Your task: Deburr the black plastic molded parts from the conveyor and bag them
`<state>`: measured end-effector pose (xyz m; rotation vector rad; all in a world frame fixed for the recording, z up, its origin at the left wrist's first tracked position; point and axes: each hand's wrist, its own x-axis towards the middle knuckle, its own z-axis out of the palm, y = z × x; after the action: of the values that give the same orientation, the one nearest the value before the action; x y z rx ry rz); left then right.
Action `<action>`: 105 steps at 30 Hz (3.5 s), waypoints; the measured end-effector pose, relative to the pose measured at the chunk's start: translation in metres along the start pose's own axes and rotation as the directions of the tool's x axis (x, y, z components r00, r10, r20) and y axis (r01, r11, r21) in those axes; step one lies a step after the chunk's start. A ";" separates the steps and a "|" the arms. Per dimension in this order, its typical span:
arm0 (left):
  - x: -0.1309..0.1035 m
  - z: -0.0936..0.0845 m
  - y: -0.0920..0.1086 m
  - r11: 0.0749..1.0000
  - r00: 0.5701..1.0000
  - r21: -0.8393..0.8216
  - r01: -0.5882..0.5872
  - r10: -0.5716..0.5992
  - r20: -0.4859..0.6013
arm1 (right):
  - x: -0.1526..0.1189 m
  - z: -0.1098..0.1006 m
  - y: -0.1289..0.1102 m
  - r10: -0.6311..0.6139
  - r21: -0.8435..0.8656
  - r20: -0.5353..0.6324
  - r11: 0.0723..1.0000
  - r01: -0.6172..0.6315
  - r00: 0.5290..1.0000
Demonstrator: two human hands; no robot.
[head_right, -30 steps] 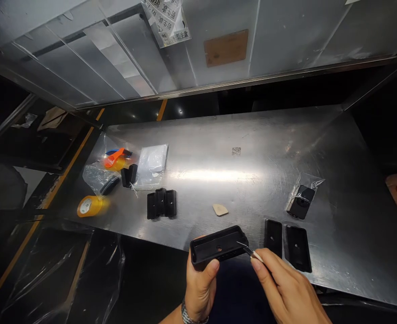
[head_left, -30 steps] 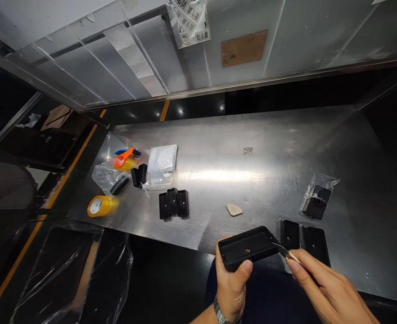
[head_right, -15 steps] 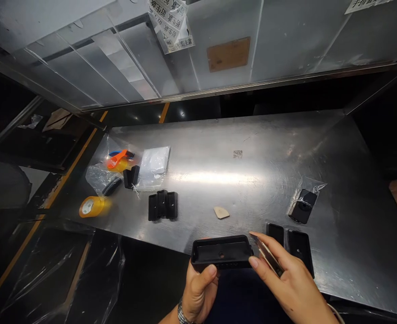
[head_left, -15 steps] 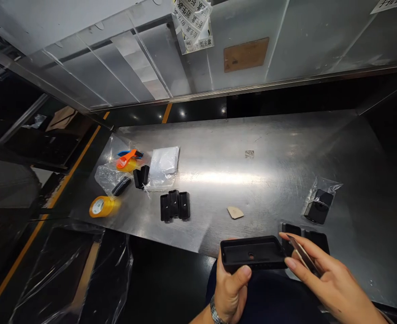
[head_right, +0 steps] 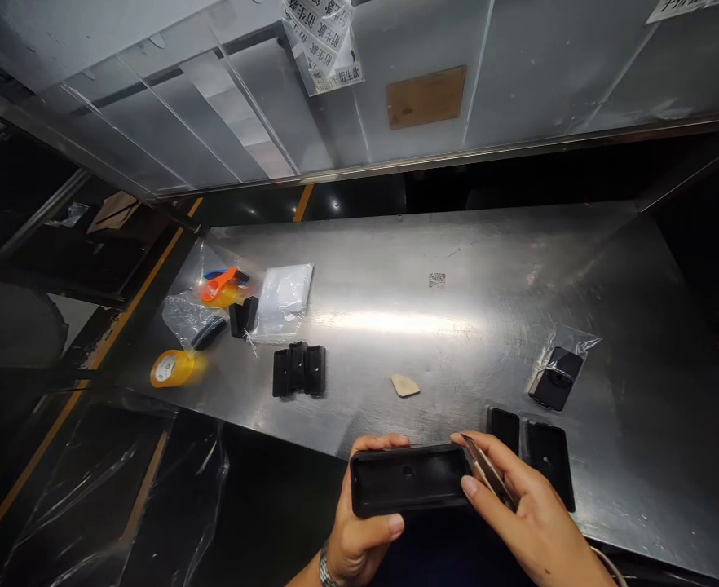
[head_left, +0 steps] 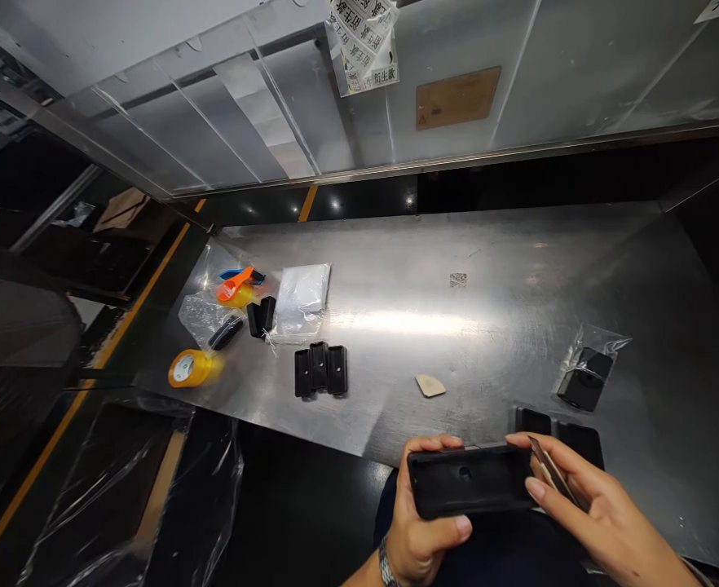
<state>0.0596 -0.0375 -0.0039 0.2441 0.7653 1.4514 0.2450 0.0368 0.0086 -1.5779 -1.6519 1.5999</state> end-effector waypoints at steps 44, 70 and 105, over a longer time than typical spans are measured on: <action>0.004 -0.002 0.001 0.984 0.996 0.164 0.073 -0.063 -0.069 | 0.020 0.022 -0.034 -0.098 -0.349 0.027 0.932 0.101 0.995; 0.018 -0.002 -0.018 0.762 0.841 -0.412 0.499 -0.541 0.018 | 0.019 0.010 -0.031 -0.229 0.178 0.124 0.962 0.205 0.966; -0.001 0.016 0.005 0.901 0.913 0.223 0.372 -0.398 0.086 | 0.012 0.018 -0.043 -0.045 0.405 0.128 0.914 -0.011 0.991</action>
<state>0.0649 -0.0329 0.0114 0.3189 0.8041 0.9720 0.2070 0.0502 0.0344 -1.2630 -1.2750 1.9251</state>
